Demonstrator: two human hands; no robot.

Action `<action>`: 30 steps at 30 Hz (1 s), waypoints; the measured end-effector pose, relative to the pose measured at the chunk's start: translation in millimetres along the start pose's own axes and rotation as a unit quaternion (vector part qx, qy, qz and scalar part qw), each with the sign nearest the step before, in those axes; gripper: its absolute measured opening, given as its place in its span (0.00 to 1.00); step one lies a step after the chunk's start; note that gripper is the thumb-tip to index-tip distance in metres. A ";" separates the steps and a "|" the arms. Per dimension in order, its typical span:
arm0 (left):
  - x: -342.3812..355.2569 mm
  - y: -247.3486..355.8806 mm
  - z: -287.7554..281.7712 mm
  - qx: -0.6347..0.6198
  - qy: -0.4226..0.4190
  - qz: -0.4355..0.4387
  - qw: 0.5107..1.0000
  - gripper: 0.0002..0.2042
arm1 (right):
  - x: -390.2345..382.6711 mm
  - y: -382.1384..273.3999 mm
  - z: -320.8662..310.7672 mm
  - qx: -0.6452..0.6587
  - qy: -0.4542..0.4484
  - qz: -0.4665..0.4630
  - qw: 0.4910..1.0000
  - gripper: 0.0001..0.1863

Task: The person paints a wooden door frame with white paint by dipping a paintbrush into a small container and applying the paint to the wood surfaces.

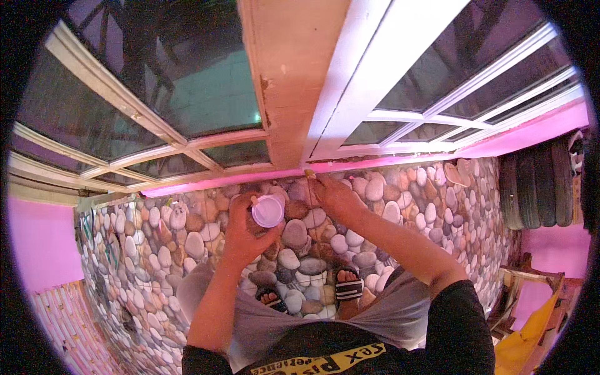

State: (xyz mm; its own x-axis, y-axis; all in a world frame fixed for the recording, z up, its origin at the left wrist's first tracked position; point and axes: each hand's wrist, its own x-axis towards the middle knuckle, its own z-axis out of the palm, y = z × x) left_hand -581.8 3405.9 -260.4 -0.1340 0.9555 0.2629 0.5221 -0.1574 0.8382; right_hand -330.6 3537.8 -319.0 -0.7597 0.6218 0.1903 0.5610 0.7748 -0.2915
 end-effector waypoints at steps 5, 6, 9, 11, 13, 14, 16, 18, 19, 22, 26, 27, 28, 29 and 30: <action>0.0 3.0 2.3 -0.003 0.003 -0.004 1.000 0.34 | 8.8 6.5 -8.5 -0.003 -0.065 0.096 0.993 0.18; 0.3 6.7 1.3 -0.012 0.002 -0.019 1.000 0.34 | 7.5 8.4 -7.5 0.002 -0.069 0.113 0.991 0.19; 1.0 4.9 -0.8 -0.008 -0.008 -0.026 1.000 0.34 | -2.0 13.8 14.8 -0.018 -0.054 0.018 0.998 0.20; 0.7 3.7 -1.1 0.008 -0.015 -0.018 1.000 0.33 | 4.8 10.6 21.7 -0.024 -0.024 0.010 0.999 0.20; -0.1 5.9 0.5 0.011 0.005 -0.024 1.000 0.33 | 11.9 9.7 19.4 -0.029 0.007 0.001 1.000 0.19; -0.6 6.0 -0.7 0.013 0.006 -0.026 1.000 0.33 | 18.3 6.8 11.4 -0.013 0.000 0.020 1.000 0.19; 1.4 8.1 -1.5 0.004 -0.004 -0.012 1.000 0.34 | 22.1 1.8 -1.4 0.001 -0.007 0.041 0.999 0.19; 1.0 8.8 -0.3 0.005 -0.002 -0.015 1.000 0.34 | 23.8 -1.2 -15.1 -0.018 0.036 0.029 0.999 0.20; 1.0 9.2 0.3 0.007 -0.003 -0.018 1.000 0.34 | 22.2 -4.0 -22.5 -0.020 0.035 0.028 0.999 0.20; 1.2 6.5 -1.4 0.006 -0.008 -0.029 1.000 0.34 | 23.2 -28.2 -60.5 -0.010 0.010 0.064 0.998 0.20; 1.0 0.5 3.3 0.050 0.016 0.021 0.998 0.34 | 11.4 -54.7 -121.5 0.035 0.062 0.069 0.995 0.19; 1.8 -0.1 4.0 0.040 0.006 0.008 0.999 0.34 | 7.8 -60.3 -133.7 0.046 0.066 0.083 0.993 0.19; 2.5 -1.1 4.3 0.030 -0.004 -0.004 1.000 0.34 | 1.8 -63.8 -143.4 0.046 0.066 0.081 0.993 0.19; 2.0 -2.3 4.1 0.031 -0.002 -0.005 1.000 0.34 | -5.4 -66.9 -151.7 0.079 0.056 0.109 0.989 0.18; 1.3 -4.2 4.6 0.023 0.000 -0.008 1.000 0.34 | -10.2 -71.0 -159.1 0.112 0.044 0.137 0.983 0.17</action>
State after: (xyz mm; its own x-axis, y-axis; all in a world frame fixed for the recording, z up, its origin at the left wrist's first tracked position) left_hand -580.3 3409.0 -265.8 -0.1431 0.9576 0.2499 0.5577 -0.1305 0.8197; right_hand -310.4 3494.7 -151.1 -0.5530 0.8189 0.1533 0.6469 0.5380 -0.5404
